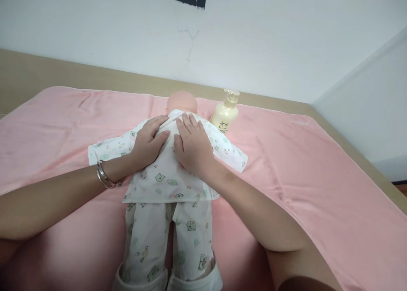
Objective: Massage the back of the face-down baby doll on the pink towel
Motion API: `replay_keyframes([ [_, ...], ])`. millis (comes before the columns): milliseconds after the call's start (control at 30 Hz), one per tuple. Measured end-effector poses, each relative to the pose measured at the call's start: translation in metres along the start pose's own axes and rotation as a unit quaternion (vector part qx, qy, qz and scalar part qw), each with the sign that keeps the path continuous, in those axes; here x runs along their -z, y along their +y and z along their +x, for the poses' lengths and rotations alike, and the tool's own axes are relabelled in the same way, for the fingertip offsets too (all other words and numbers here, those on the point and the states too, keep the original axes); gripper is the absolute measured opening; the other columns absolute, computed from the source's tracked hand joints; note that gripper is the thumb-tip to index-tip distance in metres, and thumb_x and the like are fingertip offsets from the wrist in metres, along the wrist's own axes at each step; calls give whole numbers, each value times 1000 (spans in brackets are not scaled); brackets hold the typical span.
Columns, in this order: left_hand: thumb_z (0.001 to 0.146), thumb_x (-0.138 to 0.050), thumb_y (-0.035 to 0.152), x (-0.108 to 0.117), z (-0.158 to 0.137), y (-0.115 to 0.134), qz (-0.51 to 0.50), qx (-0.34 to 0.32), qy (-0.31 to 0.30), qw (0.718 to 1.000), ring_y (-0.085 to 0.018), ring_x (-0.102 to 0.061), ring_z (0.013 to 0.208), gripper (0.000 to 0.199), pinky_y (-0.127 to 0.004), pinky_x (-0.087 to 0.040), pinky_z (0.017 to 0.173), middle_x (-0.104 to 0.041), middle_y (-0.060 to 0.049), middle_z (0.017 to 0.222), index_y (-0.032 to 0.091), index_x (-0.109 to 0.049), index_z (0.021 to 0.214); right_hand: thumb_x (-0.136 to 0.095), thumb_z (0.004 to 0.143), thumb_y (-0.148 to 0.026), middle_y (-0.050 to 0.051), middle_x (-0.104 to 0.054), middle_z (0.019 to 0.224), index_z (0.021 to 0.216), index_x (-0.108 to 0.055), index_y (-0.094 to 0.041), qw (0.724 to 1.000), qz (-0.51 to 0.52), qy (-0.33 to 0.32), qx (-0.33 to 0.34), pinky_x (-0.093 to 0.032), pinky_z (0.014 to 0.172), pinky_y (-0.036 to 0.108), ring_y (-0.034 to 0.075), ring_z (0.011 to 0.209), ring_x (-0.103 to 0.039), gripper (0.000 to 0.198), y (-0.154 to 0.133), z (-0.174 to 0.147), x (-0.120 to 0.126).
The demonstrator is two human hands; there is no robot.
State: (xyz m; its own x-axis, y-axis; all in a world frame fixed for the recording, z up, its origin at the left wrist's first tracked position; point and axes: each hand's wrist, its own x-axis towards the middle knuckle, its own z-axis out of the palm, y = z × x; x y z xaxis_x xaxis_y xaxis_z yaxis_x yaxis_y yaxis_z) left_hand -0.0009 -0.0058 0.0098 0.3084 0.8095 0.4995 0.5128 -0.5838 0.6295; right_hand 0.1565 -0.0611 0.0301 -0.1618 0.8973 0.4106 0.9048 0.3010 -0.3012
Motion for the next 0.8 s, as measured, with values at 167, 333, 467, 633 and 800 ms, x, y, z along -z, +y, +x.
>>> replay_keyframes([
  [167, 92, -44, 41, 0, -1, -2, 7, -4, -1, 1000, -26, -54, 133, 46, -47, -41, 118, -62, -8, 140, 20, -60, 129, -29, 99, -27, 16, -42, 158, 145, -49, -7, 1000, 20, -7, -5, -26, 127, 53, 28, 153, -31, 54, 2, 2, 1],
  [333, 90, -44, 43, -1, 0, -3, -11, -5, 0, 1000, -27, -54, 132, 50, -47, -40, 118, -62, -9, 140, 17, -61, 129, -32, 95, -26, 14, -48, 154, 140, -54, -8, 999, 43, 24, -6, -28, 126, 51, 28, 150, -36, 53, 4, 1, -4],
  [467, 90, -43, 44, -1, 1, -3, -12, -8, -1, 1000, -27, -54, 132, 52, -46, -40, 118, -62, -10, 139, 14, -62, 129, -34, 95, -27, 14, -50, 152, 139, -56, -9, 998, 57, 40, -2, -29, 125, 51, 28, 148, -39, 53, 8, 1, -7],
  [633, 90, -43, 43, -2, 1, -3, -11, -9, 1, 1000, -27, -55, 131, 50, -46, -41, 118, -63, -9, 139, 16, -62, 128, -36, 94, -28, 13, -52, 151, 137, -58, -10, 997, 63, 50, 0, -31, 125, 51, 27, 147, -41, 51, 9, 1, -7],
  [800, 90, -44, 42, -2, 1, -4, -14, -6, 2, 1000, -26, -54, 132, 50, -46, -40, 119, -62, -9, 139, 16, -62, 128, -37, 94, -27, 13, -52, 152, 137, -58, -11, 997, 67, 48, -3, -31, 125, 51, 26, 148, -41, 50, 9, 1, -7],
])
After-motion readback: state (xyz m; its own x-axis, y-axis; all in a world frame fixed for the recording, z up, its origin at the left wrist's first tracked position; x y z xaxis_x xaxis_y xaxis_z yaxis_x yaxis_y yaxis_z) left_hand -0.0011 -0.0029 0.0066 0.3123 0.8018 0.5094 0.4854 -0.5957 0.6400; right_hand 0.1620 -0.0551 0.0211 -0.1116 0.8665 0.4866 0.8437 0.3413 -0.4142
